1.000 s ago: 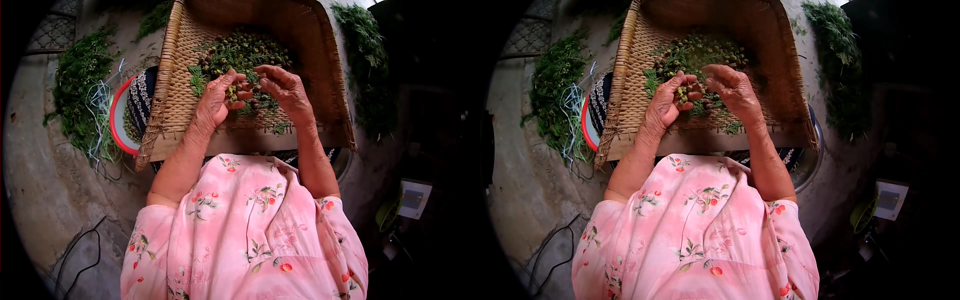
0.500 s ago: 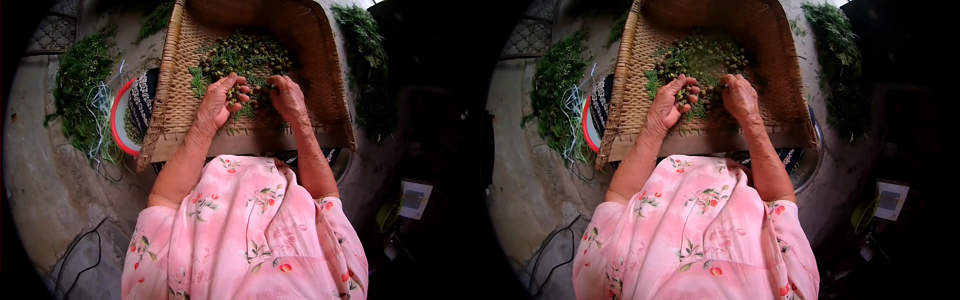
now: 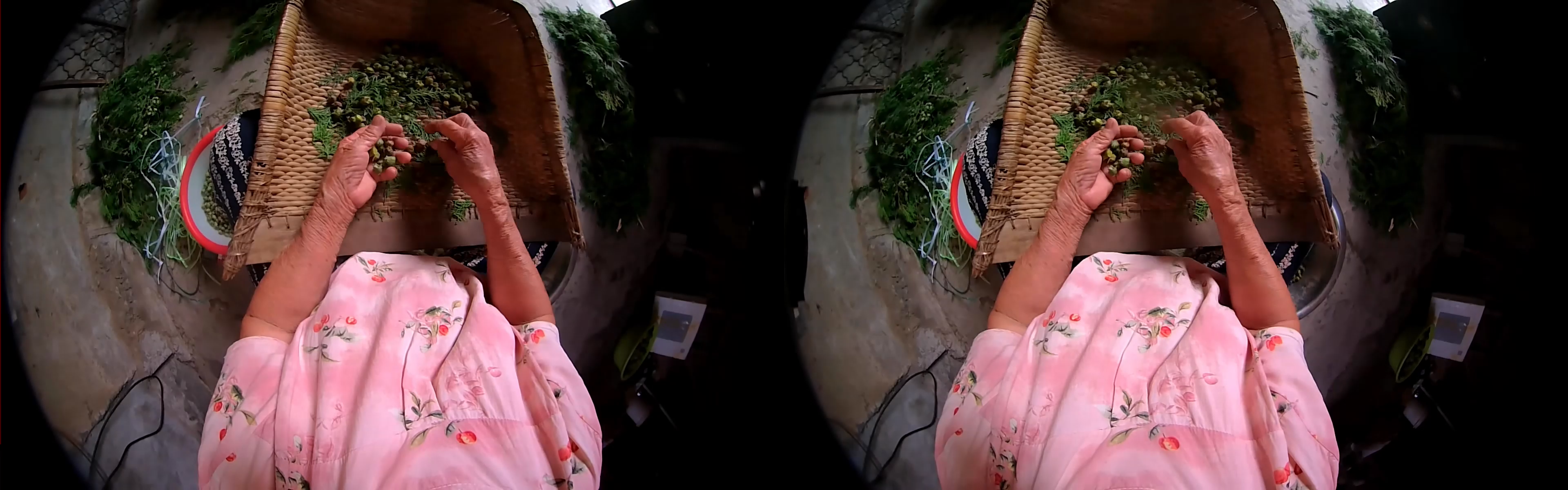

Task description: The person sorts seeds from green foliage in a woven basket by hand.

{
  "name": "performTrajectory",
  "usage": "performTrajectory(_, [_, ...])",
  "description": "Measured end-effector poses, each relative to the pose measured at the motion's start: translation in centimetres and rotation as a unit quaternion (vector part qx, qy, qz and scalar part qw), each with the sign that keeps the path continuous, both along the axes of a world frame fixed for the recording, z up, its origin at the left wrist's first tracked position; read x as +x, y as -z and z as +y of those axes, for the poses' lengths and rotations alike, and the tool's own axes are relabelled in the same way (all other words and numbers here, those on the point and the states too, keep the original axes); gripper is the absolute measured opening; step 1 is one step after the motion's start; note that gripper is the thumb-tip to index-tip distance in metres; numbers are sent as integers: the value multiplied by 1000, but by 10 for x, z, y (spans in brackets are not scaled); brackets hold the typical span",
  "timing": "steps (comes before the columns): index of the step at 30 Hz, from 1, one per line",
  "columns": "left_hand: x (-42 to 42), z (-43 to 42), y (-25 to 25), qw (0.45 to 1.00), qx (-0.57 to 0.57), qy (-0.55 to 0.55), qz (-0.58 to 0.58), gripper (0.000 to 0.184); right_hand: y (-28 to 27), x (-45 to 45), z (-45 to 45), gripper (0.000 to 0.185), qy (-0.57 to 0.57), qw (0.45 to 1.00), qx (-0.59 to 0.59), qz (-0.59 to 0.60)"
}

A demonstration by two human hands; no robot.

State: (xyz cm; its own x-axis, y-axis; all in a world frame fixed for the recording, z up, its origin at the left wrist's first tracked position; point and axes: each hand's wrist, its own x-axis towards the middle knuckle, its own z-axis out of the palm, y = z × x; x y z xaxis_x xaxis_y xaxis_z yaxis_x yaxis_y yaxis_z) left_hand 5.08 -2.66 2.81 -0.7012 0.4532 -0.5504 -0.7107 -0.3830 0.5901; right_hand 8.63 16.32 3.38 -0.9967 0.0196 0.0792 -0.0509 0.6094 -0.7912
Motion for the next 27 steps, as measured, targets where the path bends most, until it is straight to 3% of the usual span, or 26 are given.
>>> performTrajectory(1, [0,0,2,1000,0,0,0,37,1,0,0,27,-1,994,106,-8])
performTrajectory(9, [1,1,4,1000,4,-19,1,36,7,-3,-6,22,-24,981,190,20])
performTrajectory(15, [0,4,3,1000,2,-17,-5,42,-10,-7,-12,17,44,997,-15,64])
performTrajectory(18, [-2,3,6,1000,19,-18,-10,45,-21,-8,-21,21,-48,935,-343,-80])
performTrajectory(19, [-3,2,6,999,41,-20,-19,46,-17,-9,-20,21,-49,935,-343,-80])
performTrajectory(21, [-1,1,3,998,40,-42,-30,41,-6,-11,-15,18,1,989,-148,24])
performTrajectory(23, [-2,-2,9,995,61,-71,-28,37,1,-8,-13,19,7,994,-108,24])
performTrajectory(25, [-2,-1,9,990,71,-108,-48,31,10,-4,-12,21,-42,996,65,35])
performTrajectory(27, [-4,-4,10,980,148,-121,-48,29,6,1,-19,20,-46,994,93,22])
